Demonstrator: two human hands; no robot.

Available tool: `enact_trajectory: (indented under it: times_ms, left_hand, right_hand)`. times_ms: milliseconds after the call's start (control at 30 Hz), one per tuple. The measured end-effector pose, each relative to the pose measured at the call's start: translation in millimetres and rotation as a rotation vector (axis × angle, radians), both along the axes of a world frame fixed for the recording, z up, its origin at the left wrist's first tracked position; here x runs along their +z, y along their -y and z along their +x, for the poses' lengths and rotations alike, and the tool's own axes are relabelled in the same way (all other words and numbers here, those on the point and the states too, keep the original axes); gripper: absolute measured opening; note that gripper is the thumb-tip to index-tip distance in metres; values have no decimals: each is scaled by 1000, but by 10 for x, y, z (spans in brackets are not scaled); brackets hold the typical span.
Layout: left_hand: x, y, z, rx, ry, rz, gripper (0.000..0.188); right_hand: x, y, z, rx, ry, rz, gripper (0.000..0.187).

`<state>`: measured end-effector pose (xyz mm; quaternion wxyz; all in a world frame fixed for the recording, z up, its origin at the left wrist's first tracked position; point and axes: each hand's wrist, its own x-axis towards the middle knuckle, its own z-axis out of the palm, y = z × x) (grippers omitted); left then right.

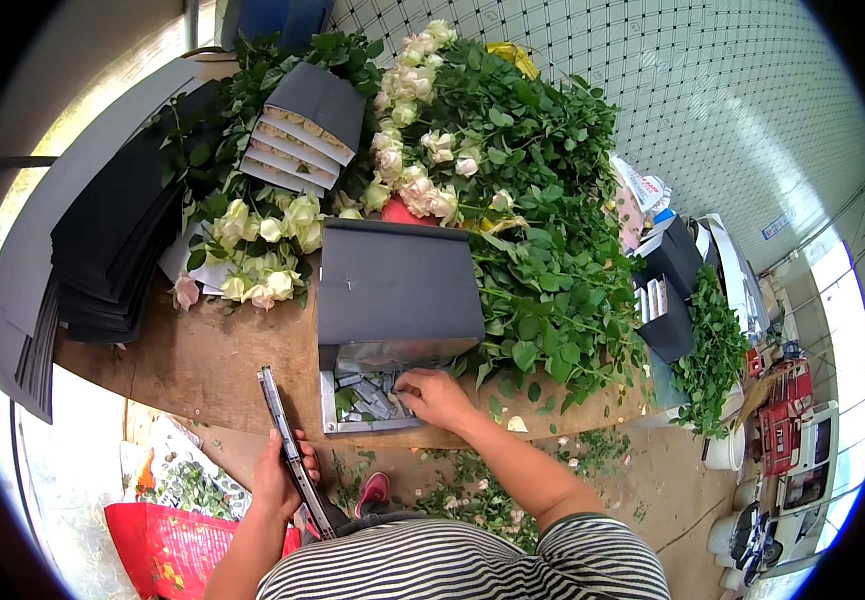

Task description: The person assembles a floral arrangement by placing white roses and green leaves into a black box lined with white paper. They use a stapler to secure the paper and adjust the flowers and leaves inside the box.

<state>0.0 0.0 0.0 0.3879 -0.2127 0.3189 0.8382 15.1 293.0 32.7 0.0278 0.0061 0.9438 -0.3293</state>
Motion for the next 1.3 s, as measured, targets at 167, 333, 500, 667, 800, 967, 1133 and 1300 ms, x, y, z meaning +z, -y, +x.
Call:
enact_trajectory:
  times_ms: [167,333,500,667,800,967,1133,1300]
  left_hand:
    - [88,-164,47,-1,39,7,36]
    - [143,-123,33,9,-37,3,33]
    - [103,-96,115,41,-13,-15,36]
    - [118,-155,85,9,-9,1,35]
    - [141,-184,59,-1,-16,-8,35]
    - [135,-167,50,34,-9,8,36]
    - [146,-162,44,28,-7,-15,36]
    - [123,-121,35,27,1,-32,37]
  right_hand:
    - [-51,-56,34,-70,-90,-140,11]
    - [-203,-43,-38,74,-162,130,14]
    - [-35,-4,81,104,23,226,33]
    - [-72,19,72,87,-7,318,39]
    - [-60,35,42,45,16,307,37]
    - [-7,84,40,-2,28,344,37]
    - [-60,68,54,81,12,337,33]
    - [-71,72,49,41,63,225,35]
